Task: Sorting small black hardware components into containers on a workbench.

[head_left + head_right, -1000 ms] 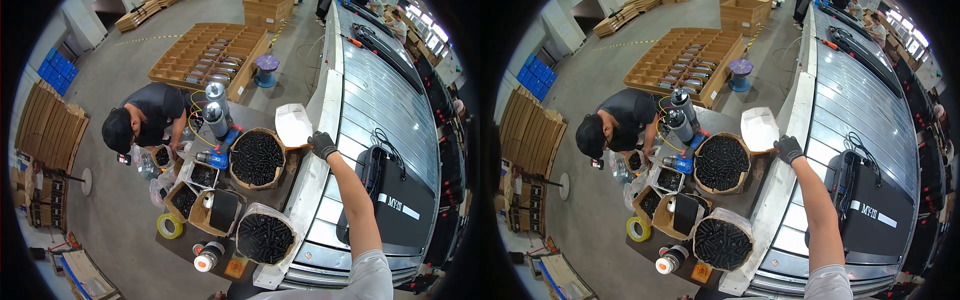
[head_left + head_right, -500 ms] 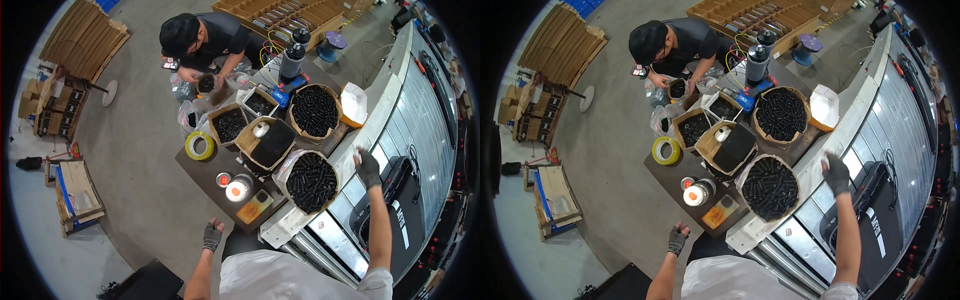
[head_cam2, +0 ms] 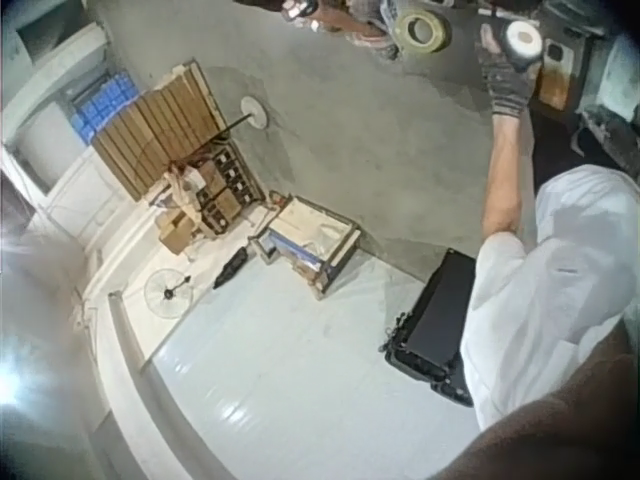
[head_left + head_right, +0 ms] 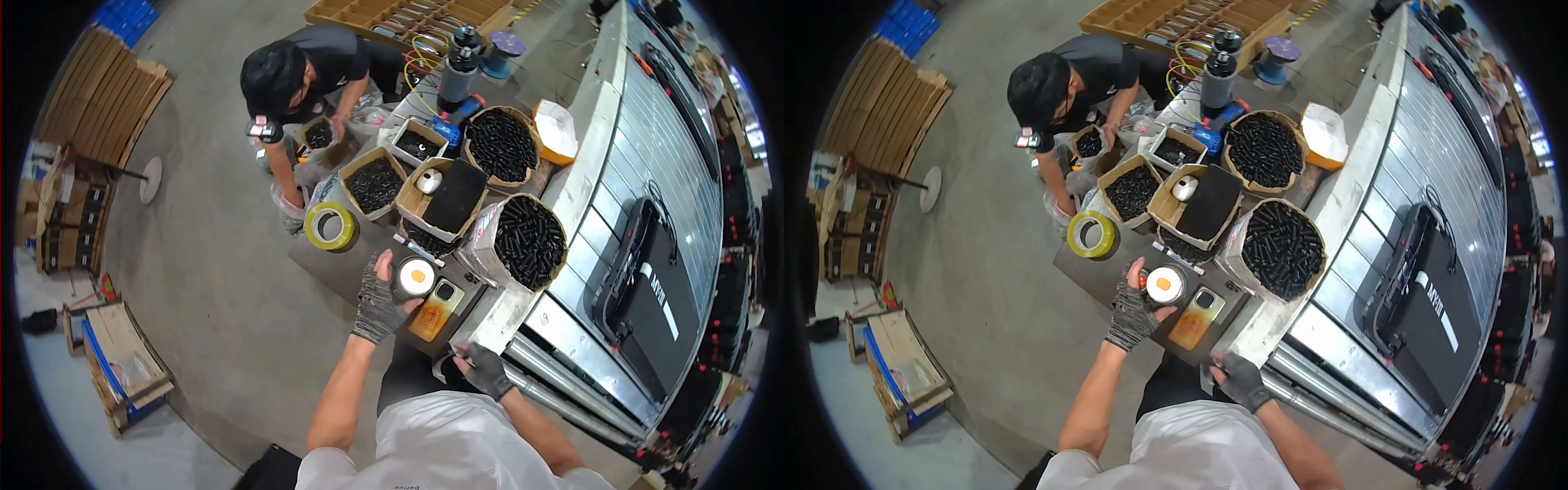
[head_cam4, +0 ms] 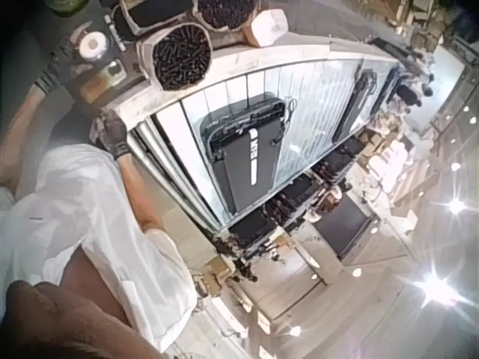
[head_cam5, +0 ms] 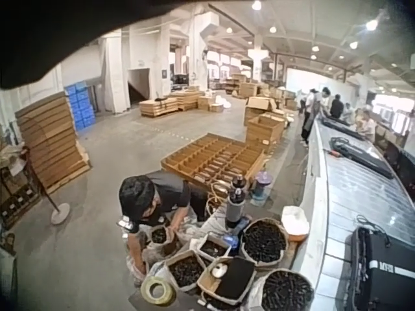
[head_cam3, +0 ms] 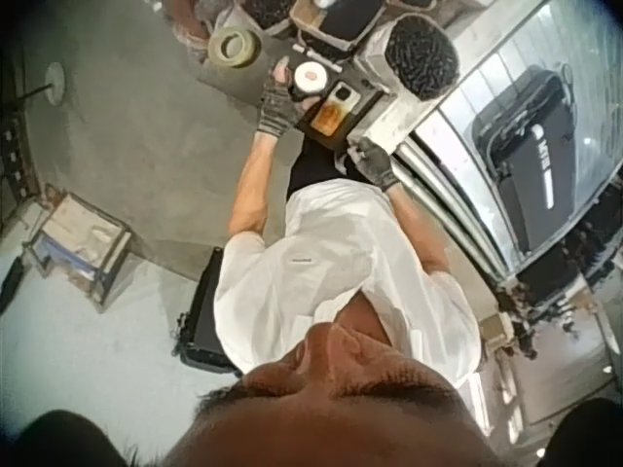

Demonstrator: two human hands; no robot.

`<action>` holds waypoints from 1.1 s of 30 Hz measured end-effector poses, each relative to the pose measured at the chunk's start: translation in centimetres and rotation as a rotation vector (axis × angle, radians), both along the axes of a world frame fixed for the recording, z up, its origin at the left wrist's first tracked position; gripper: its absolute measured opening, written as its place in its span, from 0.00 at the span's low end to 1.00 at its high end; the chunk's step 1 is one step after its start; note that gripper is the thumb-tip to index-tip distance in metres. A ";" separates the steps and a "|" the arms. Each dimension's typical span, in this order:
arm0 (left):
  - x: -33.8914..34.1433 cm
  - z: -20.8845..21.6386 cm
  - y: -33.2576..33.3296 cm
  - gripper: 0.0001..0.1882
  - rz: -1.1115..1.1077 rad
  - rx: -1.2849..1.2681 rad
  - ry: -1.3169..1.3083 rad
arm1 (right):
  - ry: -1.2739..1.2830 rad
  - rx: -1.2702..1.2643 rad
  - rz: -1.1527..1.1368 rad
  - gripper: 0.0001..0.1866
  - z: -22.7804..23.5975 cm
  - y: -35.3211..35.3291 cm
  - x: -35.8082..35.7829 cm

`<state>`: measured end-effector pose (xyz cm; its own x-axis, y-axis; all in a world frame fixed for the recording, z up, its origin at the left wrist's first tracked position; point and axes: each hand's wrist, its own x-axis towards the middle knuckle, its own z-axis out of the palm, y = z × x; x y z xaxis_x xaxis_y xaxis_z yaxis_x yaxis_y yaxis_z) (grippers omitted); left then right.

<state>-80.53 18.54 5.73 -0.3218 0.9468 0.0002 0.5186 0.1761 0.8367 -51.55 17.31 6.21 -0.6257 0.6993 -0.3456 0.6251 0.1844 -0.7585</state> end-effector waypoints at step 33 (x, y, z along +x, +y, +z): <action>-3.5 11.2 -5.2 0.35 -0.065 0.099 0.074 | 0.506 0.510 -0.121 0.29 4.2 10.2 -12.4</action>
<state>-84.00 13.37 16.96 -0.2551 0.9599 0.1165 0.5870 0.0580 0.8075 -63.90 27.47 10.38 -0.5305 0.7708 0.3527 0.2591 0.5437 -0.7983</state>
